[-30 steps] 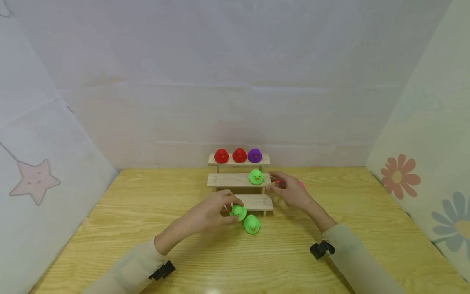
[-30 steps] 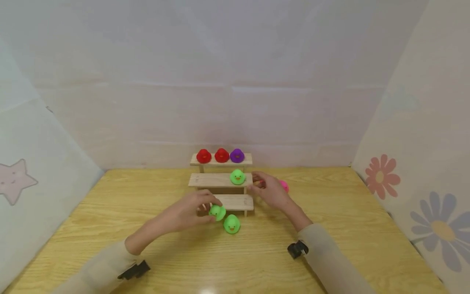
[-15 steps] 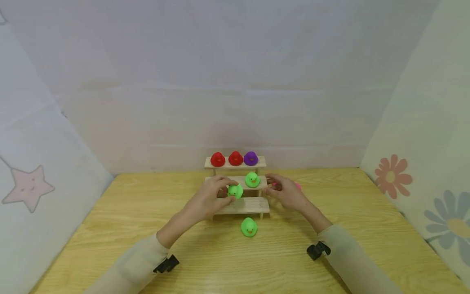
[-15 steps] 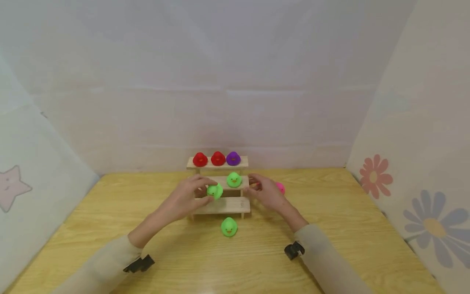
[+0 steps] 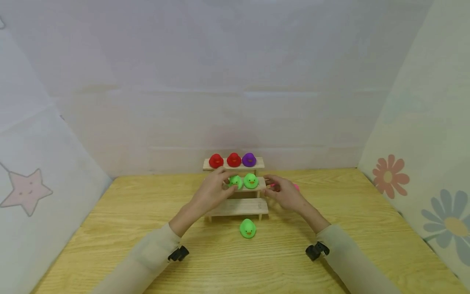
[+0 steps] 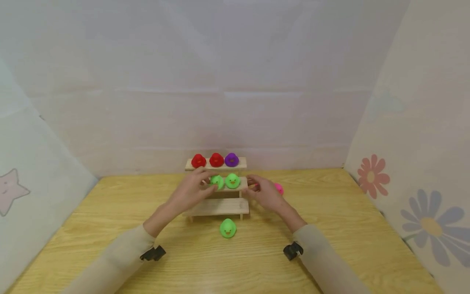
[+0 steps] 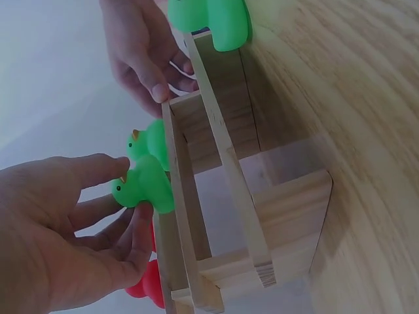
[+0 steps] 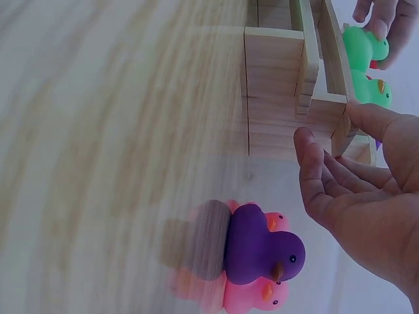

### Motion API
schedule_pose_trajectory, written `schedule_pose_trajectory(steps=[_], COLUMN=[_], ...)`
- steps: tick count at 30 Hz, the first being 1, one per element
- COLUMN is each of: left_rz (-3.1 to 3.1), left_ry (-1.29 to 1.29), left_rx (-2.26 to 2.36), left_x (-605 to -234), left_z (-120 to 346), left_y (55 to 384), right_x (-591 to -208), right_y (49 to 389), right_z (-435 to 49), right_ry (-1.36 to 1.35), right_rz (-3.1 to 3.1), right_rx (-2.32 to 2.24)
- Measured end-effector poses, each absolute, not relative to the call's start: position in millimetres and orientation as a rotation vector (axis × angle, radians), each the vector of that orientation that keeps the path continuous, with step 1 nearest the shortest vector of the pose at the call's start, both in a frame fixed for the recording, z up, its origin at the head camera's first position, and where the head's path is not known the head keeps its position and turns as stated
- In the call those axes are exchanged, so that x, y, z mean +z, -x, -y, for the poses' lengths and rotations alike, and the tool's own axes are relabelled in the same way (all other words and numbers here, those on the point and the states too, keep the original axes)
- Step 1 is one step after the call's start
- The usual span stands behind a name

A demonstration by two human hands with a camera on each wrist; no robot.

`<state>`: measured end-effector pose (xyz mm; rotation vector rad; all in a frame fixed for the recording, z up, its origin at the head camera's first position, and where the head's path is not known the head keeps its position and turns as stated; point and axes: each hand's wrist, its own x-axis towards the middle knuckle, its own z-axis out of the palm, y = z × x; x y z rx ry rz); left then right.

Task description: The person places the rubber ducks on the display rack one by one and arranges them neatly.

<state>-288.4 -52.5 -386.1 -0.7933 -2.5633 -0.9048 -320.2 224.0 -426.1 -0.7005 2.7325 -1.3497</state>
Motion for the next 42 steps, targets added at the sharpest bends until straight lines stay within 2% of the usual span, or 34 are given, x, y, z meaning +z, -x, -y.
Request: schedule_pose_trajectory(steps=[25, 42], left_rz=[2.585, 2.508], left_ry=[0.667, 0.745], left_rx=[-0.930, -0.935], left_x=[-396, -390], left_z=[46, 52], left_y=[298, 289], right_x=[-424, -425], right_y=[320, 319], right_z=[-223, -223], right_ry=[0.688, 0.703], right_rz=[-2.735, -2.725], right_rx=[-1.344, -1.356])
